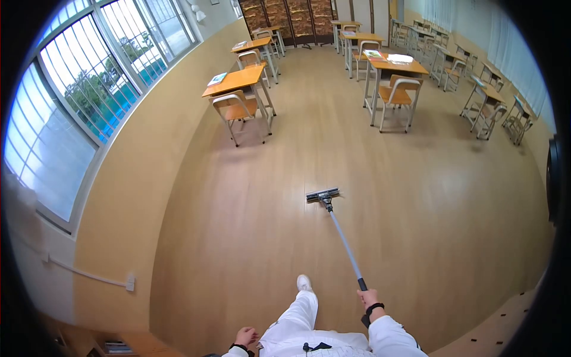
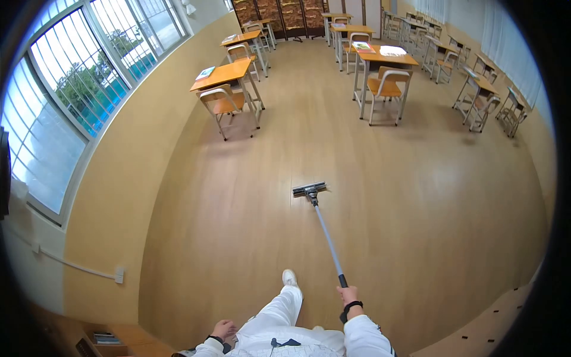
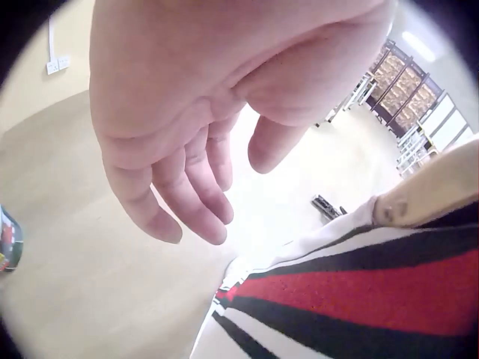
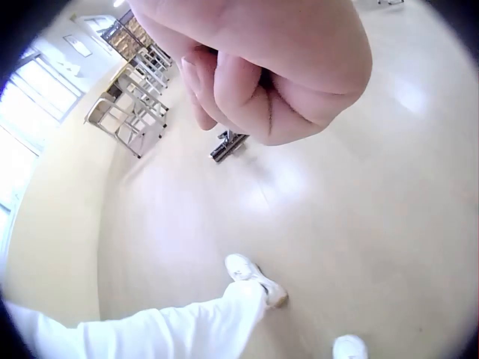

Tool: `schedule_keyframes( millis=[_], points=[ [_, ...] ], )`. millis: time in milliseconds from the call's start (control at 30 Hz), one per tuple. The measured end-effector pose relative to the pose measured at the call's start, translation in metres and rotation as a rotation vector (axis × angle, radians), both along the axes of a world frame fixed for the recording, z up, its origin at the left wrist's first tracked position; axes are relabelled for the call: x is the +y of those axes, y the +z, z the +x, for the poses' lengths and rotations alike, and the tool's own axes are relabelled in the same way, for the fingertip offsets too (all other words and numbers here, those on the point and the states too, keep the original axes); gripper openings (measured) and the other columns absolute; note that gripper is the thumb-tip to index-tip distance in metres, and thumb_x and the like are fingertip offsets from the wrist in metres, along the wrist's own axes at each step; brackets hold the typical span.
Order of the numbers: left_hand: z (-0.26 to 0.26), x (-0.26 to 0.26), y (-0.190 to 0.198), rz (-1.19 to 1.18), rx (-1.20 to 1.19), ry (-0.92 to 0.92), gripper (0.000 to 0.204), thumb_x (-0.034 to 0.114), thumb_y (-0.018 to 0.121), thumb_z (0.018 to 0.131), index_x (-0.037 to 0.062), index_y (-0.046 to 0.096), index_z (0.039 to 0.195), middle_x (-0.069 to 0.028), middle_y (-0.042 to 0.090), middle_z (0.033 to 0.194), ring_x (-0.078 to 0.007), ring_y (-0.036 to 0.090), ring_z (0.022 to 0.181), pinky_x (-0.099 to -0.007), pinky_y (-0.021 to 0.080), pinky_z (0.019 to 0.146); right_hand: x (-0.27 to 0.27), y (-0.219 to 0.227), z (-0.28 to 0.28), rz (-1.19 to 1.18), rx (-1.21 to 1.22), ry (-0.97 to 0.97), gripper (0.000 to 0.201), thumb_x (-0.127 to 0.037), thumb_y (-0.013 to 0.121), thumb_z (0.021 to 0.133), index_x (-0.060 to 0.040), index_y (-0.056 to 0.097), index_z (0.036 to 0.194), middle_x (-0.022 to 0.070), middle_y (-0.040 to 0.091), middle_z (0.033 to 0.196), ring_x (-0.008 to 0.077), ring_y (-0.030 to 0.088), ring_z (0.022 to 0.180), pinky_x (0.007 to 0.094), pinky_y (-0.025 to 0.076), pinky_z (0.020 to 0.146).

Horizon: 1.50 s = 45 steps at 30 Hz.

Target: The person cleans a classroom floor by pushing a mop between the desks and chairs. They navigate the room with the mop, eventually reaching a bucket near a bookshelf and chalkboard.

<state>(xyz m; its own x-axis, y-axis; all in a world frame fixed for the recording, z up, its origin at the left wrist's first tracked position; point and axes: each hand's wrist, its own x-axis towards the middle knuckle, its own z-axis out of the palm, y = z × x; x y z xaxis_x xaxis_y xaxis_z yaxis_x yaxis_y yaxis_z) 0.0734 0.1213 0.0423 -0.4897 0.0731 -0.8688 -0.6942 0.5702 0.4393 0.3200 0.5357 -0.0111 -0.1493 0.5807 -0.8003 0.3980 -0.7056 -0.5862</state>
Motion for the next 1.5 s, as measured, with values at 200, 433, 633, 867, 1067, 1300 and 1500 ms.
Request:
schedule_keyframes(
  millis=[200,433,633,867,1067,1300,1500],
  points=[
    [-0.123,0.103,0.015,0.064,-0.057,-0.048,0.024,0.016,0.050,0.079,0.0040,0.047,0.099,-0.0075,0.057,0.078,-0.0177,0.059,0.067,-0.0281,0.048,0.057,0.089,0.029,-0.202,-0.015,0.025,-0.116,0.021,-0.012,0.065,0.068,-0.0070,0.047,0.059,-0.0013,0.042,0.048,0.0087,0.035,0.036,0.0235,0.026,0.032],
    [-0.249,0.184,0.026,0.120,0.108,0.049,0.023,0.015,0.048,0.080,0.0036,0.046,0.100,-0.0082,0.056,0.077,-0.0182,0.057,0.067,-0.0300,0.047,0.060,0.167,0.047,-0.338,-0.046,0.016,-0.171,0.020,-0.010,0.064,0.070,-0.0071,0.047,0.060,-0.0011,0.042,0.050,0.0087,0.035,0.037,0.0242,0.026,0.032],
    [-0.299,0.238,0.003,0.088,0.054,0.056,0.020,0.014,0.048,0.079,0.0034,0.050,0.095,-0.0070,0.057,0.075,-0.0167,0.058,0.063,-0.0258,0.046,0.052,0.262,0.028,-0.418,-0.021,-0.067,-0.111,0.021,-0.007,0.062,0.070,-0.0066,0.046,0.058,-0.0021,0.039,0.045,0.0085,0.033,0.034,0.0239,0.024,0.031],
    [-0.333,0.333,0.039,0.011,0.040,0.077,0.013,0.019,0.052,0.077,0.0096,0.051,0.067,0.0000,0.048,0.056,-0.0101,0.041,0.044,-0.0235,0.033,0.039,0.422,0.015,-0.531,0.110,-0.112,-0.030,0.024,-0.015,0.068,0.065,0.0039,0.054,0.067,0.0044,0.047,0.049,0.0147,0.041,0.038,0.0317,0.031,0.037],
    [-0.406,0.437,0.034,0.041,0.052,0.189,0.020,0.016,0.047,0.081,0.0027,0.048,0.096,-0.0075,0.056,0.079,-0.0192,0.056,0.069,-0.0300,0.046,0.060,0.508,0.018,-0.609,0.122,-0.081,-0.071,0.022,-0.011,0.066,0.067,-0.0042,0.049,0.057,-0.0002,0.042,0.045,0.0110,0.036,0.034,0.0273,0.027,0.033],
    [-0.492,0.510,0.000,0.126,-0.069,0.020,0.019,0.015,0.050,0.080,0.0024,0.052,0.094,-0.0043,0.054,0.074,-0.0118,0.049,0.058,-0.0252,0.045,0.054,0.564,-0.026,-0.700,0.095,-0.169,-0.122,0.023,-0.013,0.066,0.069,-0.0041,0.047,0.058,0.0008,0.041,0.046,0.0118,0.036,0.035,0.0278,0.027,0.033],
    [-0.613,0.591,-0.005,0.089,-0.122,0.128,0.019,0.017,0.051,0.079,0.0000,0.052,0.089,-0.0045,0.053,0.070,-0.0146,0.050,0.052,-0.0268,0.045,0.047,0.651,-0.036,-0.800,0.110,-0.143,-0.220,0.021,-0.012,0.066,0.069,-0.0041,0.048,0.060,0.0000,0.041,0.046,0.0110,0.036,0.035,0.0270,0.026,0.033]
  ],
)
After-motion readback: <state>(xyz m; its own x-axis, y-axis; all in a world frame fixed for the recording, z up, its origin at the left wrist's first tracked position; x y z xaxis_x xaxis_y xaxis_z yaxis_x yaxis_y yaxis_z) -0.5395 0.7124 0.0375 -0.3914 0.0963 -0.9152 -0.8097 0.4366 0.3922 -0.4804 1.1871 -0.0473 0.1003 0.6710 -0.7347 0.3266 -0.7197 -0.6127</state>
